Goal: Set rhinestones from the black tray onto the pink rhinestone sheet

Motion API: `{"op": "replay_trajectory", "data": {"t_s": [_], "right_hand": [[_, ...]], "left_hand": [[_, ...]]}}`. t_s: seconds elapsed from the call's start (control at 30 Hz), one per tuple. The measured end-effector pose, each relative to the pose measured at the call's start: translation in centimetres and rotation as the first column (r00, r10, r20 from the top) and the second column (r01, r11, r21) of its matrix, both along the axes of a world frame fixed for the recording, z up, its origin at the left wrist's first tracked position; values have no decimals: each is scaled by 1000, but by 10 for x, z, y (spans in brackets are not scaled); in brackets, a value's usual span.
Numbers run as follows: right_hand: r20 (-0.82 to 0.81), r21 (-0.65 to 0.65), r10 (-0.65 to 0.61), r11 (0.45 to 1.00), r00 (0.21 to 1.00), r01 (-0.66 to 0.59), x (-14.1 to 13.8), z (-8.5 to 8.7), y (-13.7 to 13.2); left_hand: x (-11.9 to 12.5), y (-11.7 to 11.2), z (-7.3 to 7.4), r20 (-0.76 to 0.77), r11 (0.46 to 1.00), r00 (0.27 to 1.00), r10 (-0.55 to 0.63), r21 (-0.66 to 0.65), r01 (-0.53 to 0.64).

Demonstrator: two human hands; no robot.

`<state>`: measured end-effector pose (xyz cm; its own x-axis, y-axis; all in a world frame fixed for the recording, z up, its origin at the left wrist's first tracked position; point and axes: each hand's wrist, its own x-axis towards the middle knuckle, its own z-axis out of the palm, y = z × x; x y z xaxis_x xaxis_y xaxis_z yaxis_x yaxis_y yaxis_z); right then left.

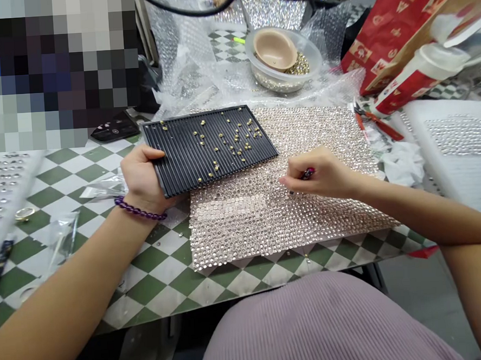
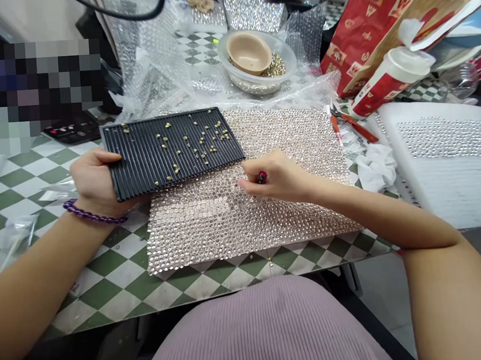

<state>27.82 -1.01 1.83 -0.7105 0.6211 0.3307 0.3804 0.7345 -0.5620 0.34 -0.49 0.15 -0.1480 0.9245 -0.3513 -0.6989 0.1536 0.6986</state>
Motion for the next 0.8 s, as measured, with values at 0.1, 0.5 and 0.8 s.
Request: {"op": "replay_trajectory", "data": {"t_s": [0.1, 0.5, 0.8], "right_hand": [[-8, 47, 30, 998, 1000, -29, 0, 0, 0], [-15, 71, 1, 997, 1000, 0, 0, 2, -2], [-169, 79, -190, 975, 967, 206, -33, 30, 32]], "left_hand": [[0, 0, 0, 16, 1000, 1000, -14, 3, 14], [-1, 0, -3, 2, 999, 1000, -22, 36, 22], [1, 0, 3, -26, 998, 1000, 17, -61, -18]]}}
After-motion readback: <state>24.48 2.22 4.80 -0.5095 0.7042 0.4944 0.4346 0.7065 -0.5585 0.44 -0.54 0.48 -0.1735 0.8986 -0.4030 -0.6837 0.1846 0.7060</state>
